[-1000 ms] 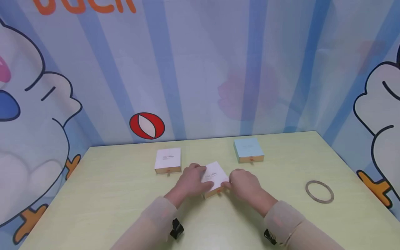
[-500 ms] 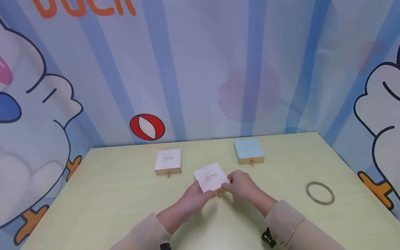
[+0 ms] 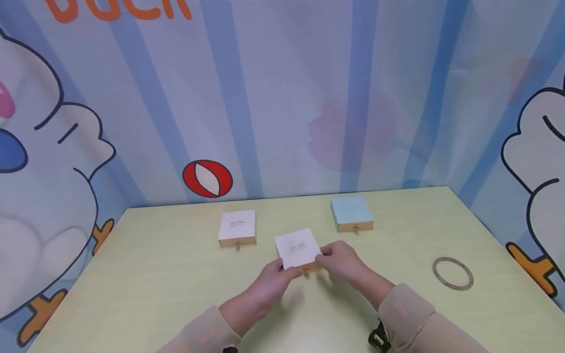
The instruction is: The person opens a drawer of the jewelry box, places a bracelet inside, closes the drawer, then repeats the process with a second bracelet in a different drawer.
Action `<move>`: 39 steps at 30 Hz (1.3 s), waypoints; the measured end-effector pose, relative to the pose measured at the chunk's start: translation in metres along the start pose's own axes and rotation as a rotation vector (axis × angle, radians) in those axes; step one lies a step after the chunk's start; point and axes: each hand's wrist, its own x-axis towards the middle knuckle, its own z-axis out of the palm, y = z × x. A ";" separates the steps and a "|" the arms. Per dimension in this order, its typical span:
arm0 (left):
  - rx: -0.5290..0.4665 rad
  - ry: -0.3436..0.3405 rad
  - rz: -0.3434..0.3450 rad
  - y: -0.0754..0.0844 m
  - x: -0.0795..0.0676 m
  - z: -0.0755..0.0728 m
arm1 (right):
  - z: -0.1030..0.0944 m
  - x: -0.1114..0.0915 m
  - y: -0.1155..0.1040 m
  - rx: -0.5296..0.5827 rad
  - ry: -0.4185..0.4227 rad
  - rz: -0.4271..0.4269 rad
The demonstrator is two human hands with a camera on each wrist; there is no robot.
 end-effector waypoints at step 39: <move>0.075 0.103 -0.035 0.001 0.055 -0.018 | 0.008 0.038 -0.012 0.045 0.017 0.019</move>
